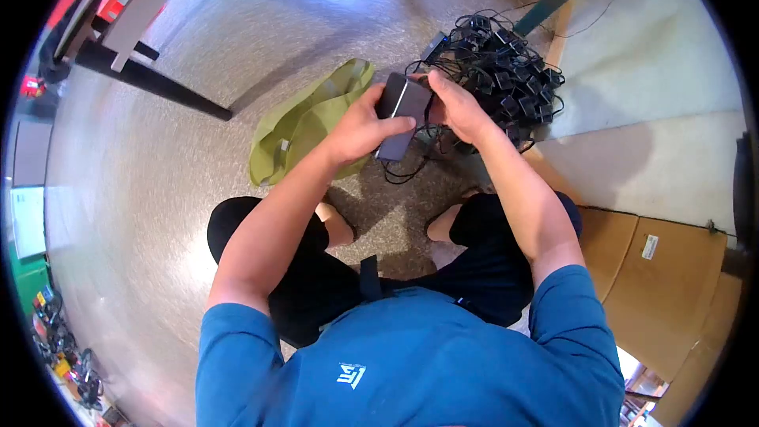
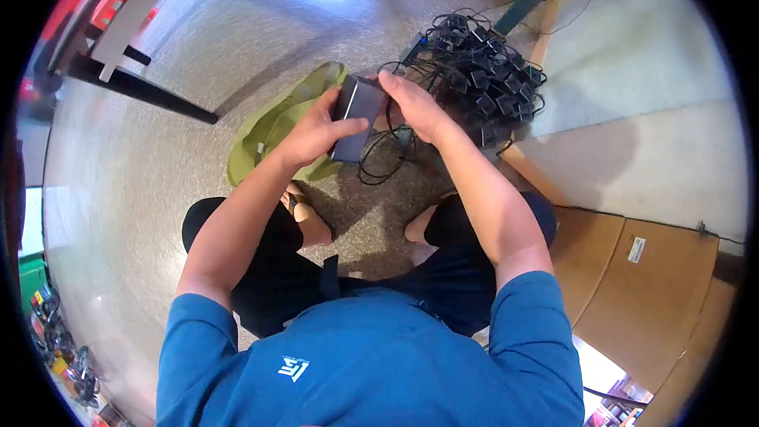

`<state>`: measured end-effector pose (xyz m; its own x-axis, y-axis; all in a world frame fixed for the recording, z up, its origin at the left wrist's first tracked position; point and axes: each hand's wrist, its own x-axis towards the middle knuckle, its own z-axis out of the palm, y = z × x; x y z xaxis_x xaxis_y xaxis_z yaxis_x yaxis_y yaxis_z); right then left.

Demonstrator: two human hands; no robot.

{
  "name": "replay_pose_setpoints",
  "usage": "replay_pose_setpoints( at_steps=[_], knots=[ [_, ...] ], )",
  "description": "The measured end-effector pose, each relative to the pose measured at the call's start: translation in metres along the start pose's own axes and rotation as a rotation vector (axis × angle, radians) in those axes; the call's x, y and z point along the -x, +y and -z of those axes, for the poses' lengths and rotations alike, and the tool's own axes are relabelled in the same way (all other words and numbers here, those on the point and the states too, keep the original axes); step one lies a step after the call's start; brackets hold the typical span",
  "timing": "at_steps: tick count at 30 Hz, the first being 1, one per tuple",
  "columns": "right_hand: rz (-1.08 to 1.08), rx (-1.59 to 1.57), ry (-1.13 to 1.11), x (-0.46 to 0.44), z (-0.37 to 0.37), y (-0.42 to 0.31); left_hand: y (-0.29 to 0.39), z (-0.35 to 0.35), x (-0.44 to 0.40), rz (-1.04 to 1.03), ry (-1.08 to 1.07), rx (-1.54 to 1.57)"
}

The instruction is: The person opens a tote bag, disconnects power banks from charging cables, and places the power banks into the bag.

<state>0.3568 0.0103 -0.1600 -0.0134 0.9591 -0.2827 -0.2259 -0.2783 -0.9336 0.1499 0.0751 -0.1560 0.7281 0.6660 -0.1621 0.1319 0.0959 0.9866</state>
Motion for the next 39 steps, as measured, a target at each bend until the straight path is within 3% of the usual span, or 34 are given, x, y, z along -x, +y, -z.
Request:
replay_pose_setpoints(
  at_steps=[3, 5, 7, 9, 13, 15, 17, 20, 22, 26, 27, 29, 30, 32, 34, 37, 39],
  knots=[
    [-0.005, 0.002, 0.113, 0.013, -0.040, -0.004, 0.021, -0.006, 0.011, 0.103, 0.174, 0.081],
    [-0.068, 0.013, 0.189, 0.013, -0.058, 0.000, 0.004, -0.011, 0.012, -0.075, 0.224, -0.189],
    [0.034, 0.108, 0.197, 0.009, -0.066, 0.009, -0.006, -0.013, 0.017, -0.246, 0.256, -0.457],
    [0.080, 0.099, 0.209, 0.006, -0.062, 0.023, -0.002, -0.004, 0.025, -0.104, 0.099, -0.551],
    [-0.072, 0.168, 0.180, 0.009, -0.059, 0.017, 0.046, 0.071, 0.035, 0.041, -0.332, -0.839],
    [-0.092, 0.280, 0.094, -0.001, -0.060, 0.026, 0.028, 0.118, 0.033, 0.091, -0.101, -0.908],
    [-0.099, 0.413, -0.003, -0.016, -0.071, 0.028, -0.013, 0.170, 0.029, 0.055, 0.059, -1.168],
    [0.010, 0.926, -0.037, -0.071, -0.098, 0.054, -0.062, 0.215, 0.036, 0.127, 0.175, -1.299],
    [0.132, 1.148, -0.036, -0.102, -0.124, 0.070, -0.092, 0.225, 0.036, 0.159, 0.174, -1.276],
    [-0.123, 1.321, -0.190, -0.154, -0.163, 0.093, -0.118, 0.225, 0.040, 0.101, 0.247, -1.252],
    [-0.129, 1.356, -0.150, -0.161, -0.166, 0.104, -0.124, 0.227, 0.036, 0.189, 0.192, -1.268],
    [-0.139, 1.397, -0.283, -0.167, -0.166, 0.110, -0.136, 0.236, 0.023, 0.356, 0.072, -1.299],
    [-0.149, 1.416, -0.346, -0.165, -0.162, 0.113, -0.144, 0.243, 0.019, 0.404, 0.144, -1.276],
    [0.034, 1.451, -0.387, -0.137, -0.158, 0.117, -0.160, 0.261, 0.017, 0.501, 0.294, -1.226],
    [0.066, 1.564, -0.534, -0.105, -0.148, 0.113, -0.162, 0.277, 0.023, 0.460, 0.515, -1.128],
    [-0.184, 1.605, -0.630, -0.057, -0.141, 0.093, -0.161, 0.299, 0.035, 0.430, 0.745, -1.045],
    [-0.221, 1.619, -0.620, -0.036, -0.125, 0.097, -0.170, 0.311, 0.050, 0.389, 0.859, -0.992]
  ],
)
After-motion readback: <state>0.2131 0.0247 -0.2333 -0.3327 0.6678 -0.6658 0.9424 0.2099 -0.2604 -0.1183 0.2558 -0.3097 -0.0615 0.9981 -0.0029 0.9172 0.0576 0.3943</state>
